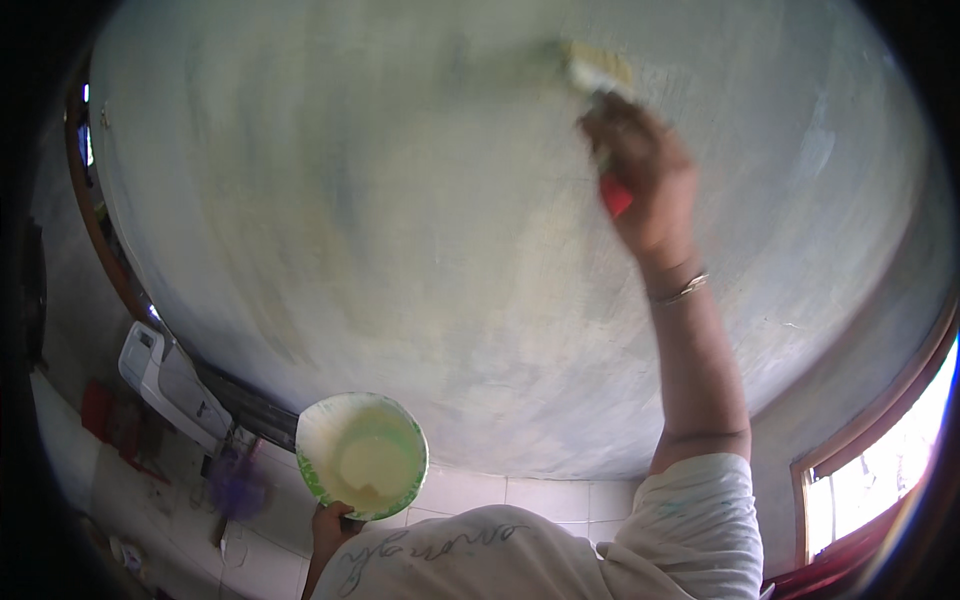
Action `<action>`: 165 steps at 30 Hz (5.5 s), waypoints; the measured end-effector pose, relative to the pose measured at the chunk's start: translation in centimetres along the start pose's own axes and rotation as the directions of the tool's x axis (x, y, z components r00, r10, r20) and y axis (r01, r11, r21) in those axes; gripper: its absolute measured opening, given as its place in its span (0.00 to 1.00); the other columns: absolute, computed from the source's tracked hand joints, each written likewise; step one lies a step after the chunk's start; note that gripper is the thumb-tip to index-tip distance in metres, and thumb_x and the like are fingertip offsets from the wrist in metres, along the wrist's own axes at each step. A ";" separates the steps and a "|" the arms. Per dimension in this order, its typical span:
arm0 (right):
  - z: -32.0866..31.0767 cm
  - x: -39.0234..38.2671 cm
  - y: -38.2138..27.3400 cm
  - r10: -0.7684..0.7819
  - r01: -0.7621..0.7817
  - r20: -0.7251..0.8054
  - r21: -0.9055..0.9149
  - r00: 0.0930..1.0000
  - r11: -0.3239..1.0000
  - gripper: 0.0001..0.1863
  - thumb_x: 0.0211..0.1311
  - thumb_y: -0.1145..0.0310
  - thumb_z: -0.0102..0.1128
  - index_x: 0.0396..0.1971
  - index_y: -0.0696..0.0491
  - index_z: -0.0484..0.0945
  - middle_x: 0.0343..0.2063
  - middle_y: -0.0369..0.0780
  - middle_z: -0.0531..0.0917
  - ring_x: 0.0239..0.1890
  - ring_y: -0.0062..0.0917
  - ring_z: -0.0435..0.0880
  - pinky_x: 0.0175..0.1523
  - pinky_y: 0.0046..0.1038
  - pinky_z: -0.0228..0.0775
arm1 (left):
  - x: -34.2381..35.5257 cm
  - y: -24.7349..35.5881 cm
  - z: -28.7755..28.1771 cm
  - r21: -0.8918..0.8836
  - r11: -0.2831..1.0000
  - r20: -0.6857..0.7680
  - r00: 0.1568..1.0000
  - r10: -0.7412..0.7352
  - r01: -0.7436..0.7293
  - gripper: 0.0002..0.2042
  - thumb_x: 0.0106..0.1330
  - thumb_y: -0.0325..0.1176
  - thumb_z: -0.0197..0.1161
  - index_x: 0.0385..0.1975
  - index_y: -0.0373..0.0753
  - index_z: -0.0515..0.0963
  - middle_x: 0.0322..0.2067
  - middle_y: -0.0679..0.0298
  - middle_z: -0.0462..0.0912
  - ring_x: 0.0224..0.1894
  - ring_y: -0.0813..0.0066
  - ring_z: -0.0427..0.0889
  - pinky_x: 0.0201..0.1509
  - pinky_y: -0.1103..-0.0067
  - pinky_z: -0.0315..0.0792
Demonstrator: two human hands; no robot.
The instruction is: The person holds a small container of white paint in their left hand and uses a paintbrush in their right hand to apply paint to the ceiling. They repeatedly dip the brush into the container and spread the paint across the ceiling surface in broad strokes.
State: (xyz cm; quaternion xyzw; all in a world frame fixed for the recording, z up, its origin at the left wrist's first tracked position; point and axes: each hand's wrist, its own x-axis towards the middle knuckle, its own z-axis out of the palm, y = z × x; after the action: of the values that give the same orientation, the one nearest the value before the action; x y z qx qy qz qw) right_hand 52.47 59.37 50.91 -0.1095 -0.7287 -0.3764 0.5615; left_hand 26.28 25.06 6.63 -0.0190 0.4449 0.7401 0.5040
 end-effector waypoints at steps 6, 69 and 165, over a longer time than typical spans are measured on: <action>3.0 -20.5 -14.2 -0.289 0.095 0.489 0.383 0.823 0.919 0.13 0.48 0.69 0.64 0.37 0.53 0.82 0.44 0.44 0.81 0.53 0.37 0.82 0.56 0.35 0.80 | 1.1 -1.3 -1.0 -0.084 0.996 -0.024 0.999 0.040 -0.042 0.24 0.54 0.15 0.53 0.54 0.37 0.66 0.46 0.53 0.77 0.42 0.55 0.85 0.36 0.60 0.88; -2.9 -1.4 -5.2 0.049 -0.053 0.035 0.106 0.998 0.993 0.15 0.53 0.80 0.65 0.40 0.50 0.87 0.51 0.43 0.84 0.51 0.30 0.87 0.51 0.30 0.85 | 3.1 -1.3 -3.1 -0.053 0.998 0.136 0.990 0.021 -0.014 0.29 0.54 0.16 0.51 0.61 0.35 0.65 0.50 0.52 0.77 0.48 0.56 0.84 0.45 0.63 0.85; 8.6 2.4 -3.9 -0.055 0.036 0.067 0.253 0.996 0.967 0.13 0.55 0.77 0.68 0.42 0.52 0.85 0.46 0.41 0.85 0.49 0.35 0.86 0.51 0.32 0.82 | -3.6 3.2 3.2 0.030 0.998 -0.055 0.997 0.055 -0.053 0.28 0.53 0.15 0.49 0.60 0.27 0.66 0.51 0.45 0.76 0.51 0.50 0.83 0.51 0.59 0.85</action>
State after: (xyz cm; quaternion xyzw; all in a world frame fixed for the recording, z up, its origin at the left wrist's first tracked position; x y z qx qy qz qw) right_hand 43.05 61.78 50.66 -0.0344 -0.7930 -0.2895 0.5349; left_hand 26.97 24.29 12.34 -0.0204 0.4697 0.7461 0.4715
